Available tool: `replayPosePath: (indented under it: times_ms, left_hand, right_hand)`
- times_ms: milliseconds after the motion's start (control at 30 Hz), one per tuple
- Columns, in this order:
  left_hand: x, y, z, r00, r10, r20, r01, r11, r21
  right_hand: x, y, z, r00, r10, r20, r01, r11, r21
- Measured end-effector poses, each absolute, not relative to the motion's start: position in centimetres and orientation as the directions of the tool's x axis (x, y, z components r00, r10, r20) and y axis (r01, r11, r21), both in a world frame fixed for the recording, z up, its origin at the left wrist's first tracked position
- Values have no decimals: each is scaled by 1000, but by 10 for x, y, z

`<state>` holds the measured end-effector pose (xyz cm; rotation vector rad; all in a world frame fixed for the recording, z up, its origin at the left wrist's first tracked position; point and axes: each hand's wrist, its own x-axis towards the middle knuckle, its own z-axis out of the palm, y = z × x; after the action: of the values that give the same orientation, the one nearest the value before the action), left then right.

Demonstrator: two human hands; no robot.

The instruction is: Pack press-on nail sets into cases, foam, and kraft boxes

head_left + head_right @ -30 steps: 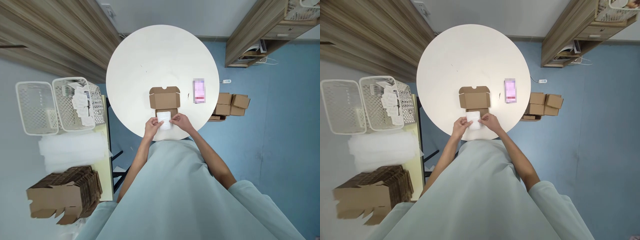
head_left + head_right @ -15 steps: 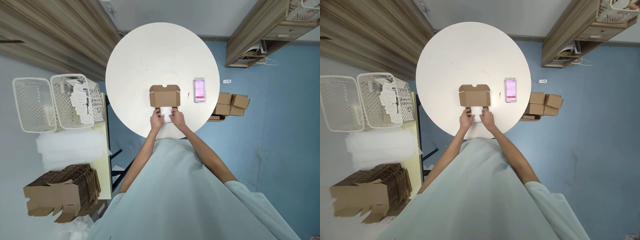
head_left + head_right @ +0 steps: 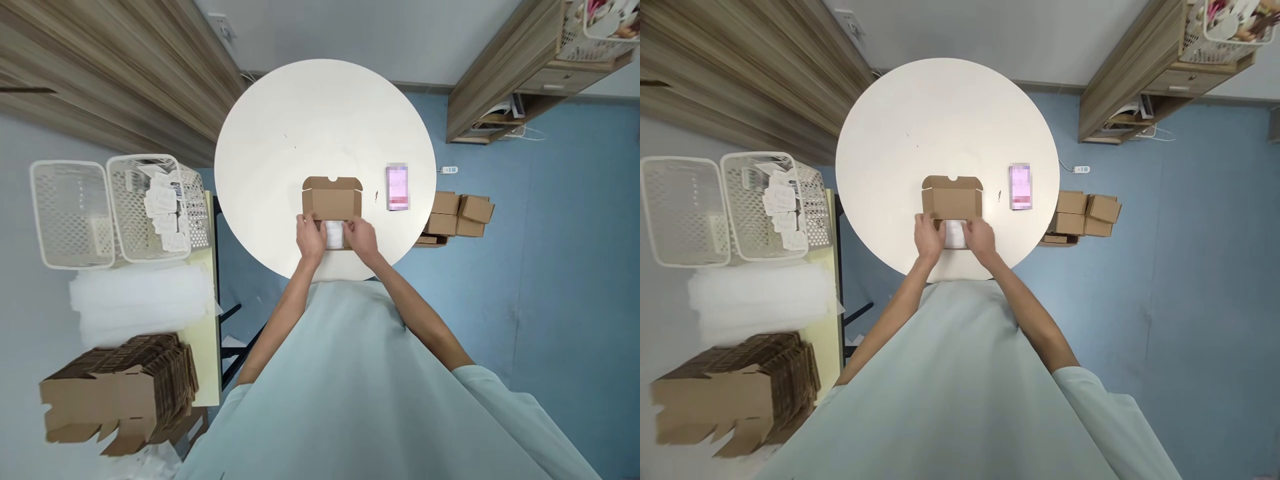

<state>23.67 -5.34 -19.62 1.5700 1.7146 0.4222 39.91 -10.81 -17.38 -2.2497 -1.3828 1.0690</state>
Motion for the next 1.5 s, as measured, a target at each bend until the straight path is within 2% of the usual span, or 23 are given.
replayPosePath:
  times_ms: [67,133,267,400,533,800,1067,1333,1500]
  left_hand:
    - [231,-32,-193,-25,972,-235,650,194,735]
    - [226,-11,-191,-65,956,-284,602,265,753]
    - [217,13,-192,-7,882,-471,470,418,777]
    - [211,9,-189,77,870,-486,463,401,791]
    - [209,1,-185,147,868,-474,446,370,815]
    - [225,-5,-182,260,908,-328,328,237,915]
    - [235,-38,-190,220,920,-323,323,244,914]
    - [221,-86,-194,219,908,-357,527,198,827]
    - [215,-110,-188,154,959,-238,697,65,715]
  right_hand:
    - [414,-103,-172,418,848,-325,557,-522,-646]
    - [427,-94,-175,480,818,-317,471,-545,-693]
    - [437,-75,-188,377,782,-497,260,-604,-753]
    - [433,-71,-197,323,798,-510,187,-581,-792]
    - [429,-78,-197,288,837,-465,211,-529,-822]
    - [443,-81,-181,259,926,-276,313,-351,-883]
    - [447,-107,-182,232,935,-270,380,-343,-859]
    - [437,-158,-198,186,925,-332,537,-378,-754]
    - [432,-181,-204,234,929,-285,625,-369,-688]
